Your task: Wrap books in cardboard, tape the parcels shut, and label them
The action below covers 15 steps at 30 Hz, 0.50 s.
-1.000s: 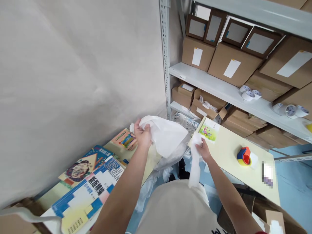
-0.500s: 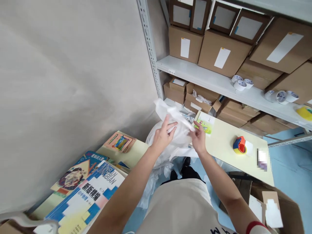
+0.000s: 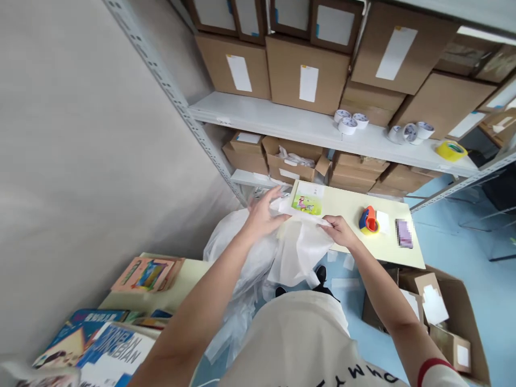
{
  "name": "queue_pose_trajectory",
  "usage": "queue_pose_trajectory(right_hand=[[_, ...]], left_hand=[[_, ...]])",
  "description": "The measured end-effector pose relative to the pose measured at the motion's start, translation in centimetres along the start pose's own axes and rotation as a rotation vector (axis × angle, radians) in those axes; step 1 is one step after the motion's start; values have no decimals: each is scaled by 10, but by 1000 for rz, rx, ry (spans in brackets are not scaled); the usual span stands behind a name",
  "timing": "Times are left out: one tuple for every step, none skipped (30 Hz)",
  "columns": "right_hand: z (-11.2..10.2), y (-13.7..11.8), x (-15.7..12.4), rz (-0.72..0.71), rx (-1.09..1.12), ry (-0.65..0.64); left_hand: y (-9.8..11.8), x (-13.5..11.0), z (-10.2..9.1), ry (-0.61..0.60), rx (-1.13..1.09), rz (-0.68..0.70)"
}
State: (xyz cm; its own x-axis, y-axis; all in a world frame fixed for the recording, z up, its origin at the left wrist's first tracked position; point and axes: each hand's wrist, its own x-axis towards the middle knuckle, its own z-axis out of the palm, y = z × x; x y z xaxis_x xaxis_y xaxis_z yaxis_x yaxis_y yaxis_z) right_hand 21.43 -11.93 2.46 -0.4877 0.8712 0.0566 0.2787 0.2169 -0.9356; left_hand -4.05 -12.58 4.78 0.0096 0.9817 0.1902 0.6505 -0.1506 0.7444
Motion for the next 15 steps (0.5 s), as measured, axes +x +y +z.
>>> queue_pose_trajectory(right_hand=[[-12, 5, -5, 11, -11, -7], [-24, 9, -8, 22, -24, -6], [-36, 14, -11, 34, -41, 0], [-48, 18, -14, 43, -59, 9], [-59, 23, -15, 50, -78, 15], [-71, 27, -16, 56, -97, 19], [-82, 32, -15, 62, -113, 16], [-92, 37, -15, 65, -126, 5], [-102, 43, -13, 66, -139, -10], [-111, 48, -12, 64, -152, -27], [-120, 54, -10, 62, -166, -45], [-127, 60, -8, 58, -180, -60], [-133, 65, -6, 54, -194, -72], [-137, 70, -4, 50, -208, -82], [-140, 74, -1, 49, -221, -92]], left_hand=[[0, 9, 7, -110, -116, 16], [0, 17, 13, -207, -225, 16], [2, 24, 20, -282, -316, -3], [5, 31, 26, -333, -389, -38], [9, 37, 32, -365, -448, -82], [13, 43, 37, -385, -499, -129], [17, 48, 42, -401, -544, -170], [21, 54, 47, -413, -584, -206], [23, 59, 52, -411, -618, -239], [25, 64, 57, -400, -645, -271], [25, 68, 62, -384, -658, -304], [25, 72, 67, -367, -652, -336], [25, 75, 72, -352, -624, -365], [25, 77, 78, -342, -581, -381], [25, 79, 83, -338, -534, -376]])
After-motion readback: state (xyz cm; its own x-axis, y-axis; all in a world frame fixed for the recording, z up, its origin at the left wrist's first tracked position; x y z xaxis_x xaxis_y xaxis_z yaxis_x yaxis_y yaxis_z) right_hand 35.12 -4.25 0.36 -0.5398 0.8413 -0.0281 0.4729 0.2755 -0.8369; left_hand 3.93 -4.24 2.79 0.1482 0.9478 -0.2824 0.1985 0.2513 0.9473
